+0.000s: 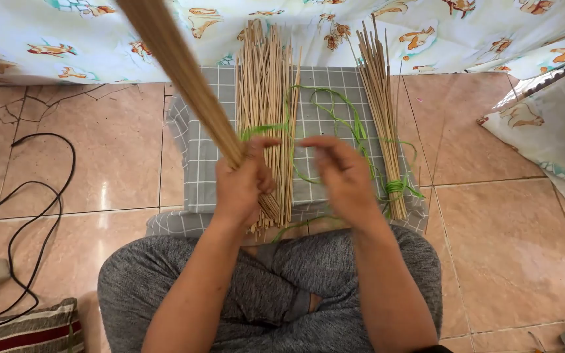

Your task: Bundling and tying bamboo sticks using green plastic strips while sitting on the floor.

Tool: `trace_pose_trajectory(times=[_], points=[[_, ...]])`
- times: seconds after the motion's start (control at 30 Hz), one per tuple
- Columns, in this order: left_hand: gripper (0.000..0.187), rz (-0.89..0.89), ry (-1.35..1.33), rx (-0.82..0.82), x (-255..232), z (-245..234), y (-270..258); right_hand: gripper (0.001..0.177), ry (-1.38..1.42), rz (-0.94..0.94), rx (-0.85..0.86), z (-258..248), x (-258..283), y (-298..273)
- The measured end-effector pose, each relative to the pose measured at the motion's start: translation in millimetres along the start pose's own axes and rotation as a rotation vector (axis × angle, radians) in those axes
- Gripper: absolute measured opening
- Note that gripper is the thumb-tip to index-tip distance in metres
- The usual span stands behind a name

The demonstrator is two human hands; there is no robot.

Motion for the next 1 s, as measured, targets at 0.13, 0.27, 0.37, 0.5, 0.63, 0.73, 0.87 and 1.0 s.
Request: trace_pose_trajectory(times=[0.13, 0.27, 0.37, 0.5, 0.63, 0.73, 0.87, 1.0], points=[[0.044, 0.035, -0.202, -0.045, -6, -23, 5, 0.030, 0.087, 0.009, -0.144, -23, -14, -9], [0.052, 0.027, -0.374, 0.011, -9, -25, 8, 0.022, 0.022, 0.063, 0.106, 14, -17, -17], [0.055, 0.012, -0.392, 0.033, 2, -16, 4, 0.029, -0.065, 0.107, 0.307, 43, -26, -26], [0.055, 0.062, -0.156, 0.112, 5, -2, 5, 0.015, -0.084, 0.266, 0.392, 52, -43, -28], [0.056, 0.121, 0.064, 0.176, -2, 2, 0, 0.017, -0.190, 0.294, 0.357, 46, -38, -27], [0.060, 0.081, 0.140, 0.221, 0, 7, -3, 0.025, -0.292, 0.280, 0.367, 48, -30, -26], [0.062, -0.021, 0.192, 0.222, 4, 22, -12, 0.024, -0.327, 0.286, 0.351, 55, -36, -26], [0.049, -0.025, 0.082, 0.217, 10, 23, -10, 0.016, -0.375, 0.324, 0.305, 54, -26, -23]])
Point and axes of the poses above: each hand's wrist, its own y-axis towards the middle knuckle, its own z-axis out of the palm, x = y × z, the point moved 7 cm from there along y, towards the middle knuckle, and after that the axes turned 1 degree about -z, right-handed, at the moved point
